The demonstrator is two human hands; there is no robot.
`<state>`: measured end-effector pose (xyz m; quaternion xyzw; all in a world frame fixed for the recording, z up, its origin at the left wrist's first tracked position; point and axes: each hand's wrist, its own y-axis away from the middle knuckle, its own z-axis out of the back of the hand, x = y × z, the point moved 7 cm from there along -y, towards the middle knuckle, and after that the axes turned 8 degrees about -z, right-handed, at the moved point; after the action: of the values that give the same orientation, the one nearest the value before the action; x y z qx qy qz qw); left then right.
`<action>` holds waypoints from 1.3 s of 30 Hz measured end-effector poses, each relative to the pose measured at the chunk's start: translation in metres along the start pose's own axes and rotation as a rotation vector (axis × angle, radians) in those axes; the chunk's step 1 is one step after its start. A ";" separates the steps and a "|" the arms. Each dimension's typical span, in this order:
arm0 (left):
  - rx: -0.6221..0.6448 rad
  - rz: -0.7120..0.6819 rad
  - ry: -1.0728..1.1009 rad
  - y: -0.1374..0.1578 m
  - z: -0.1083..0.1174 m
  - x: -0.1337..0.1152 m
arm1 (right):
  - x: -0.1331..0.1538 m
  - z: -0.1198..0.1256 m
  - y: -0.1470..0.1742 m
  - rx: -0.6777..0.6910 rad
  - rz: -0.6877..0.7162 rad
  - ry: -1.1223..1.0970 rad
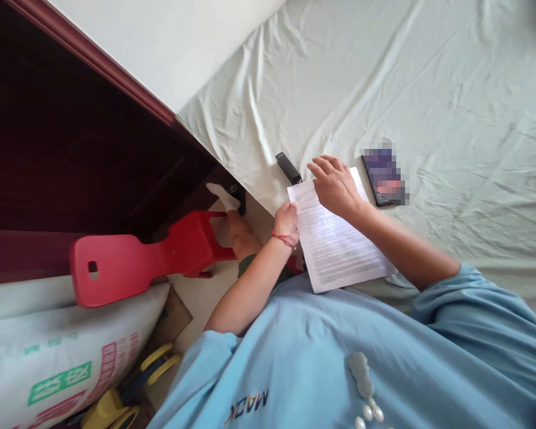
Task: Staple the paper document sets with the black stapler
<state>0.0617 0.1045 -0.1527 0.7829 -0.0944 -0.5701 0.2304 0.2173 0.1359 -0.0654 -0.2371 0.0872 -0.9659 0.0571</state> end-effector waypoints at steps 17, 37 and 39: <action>0.173 -0.275 -0.173 0.024 0.016 0.004 | -0.047 0.000 0.029 -0.139 -0.074 -0.124; 0.224 -0.412 -0.603 0.010 0.019 0.010 | -0.061 -0.017 0.031 -0.248 -0.037 -0.102; 0.225 -0.439 -0.590 0.013 0.020 0.010 | -0.060 -0.017 0.031 -0.237 -0.029 -0.111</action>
<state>0.0475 0.0843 -0.1597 0.6074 -0.0486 -0.7926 -0.0216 0.2640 0.1167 -0.1131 -0.2963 0.1938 -0.9350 0.0193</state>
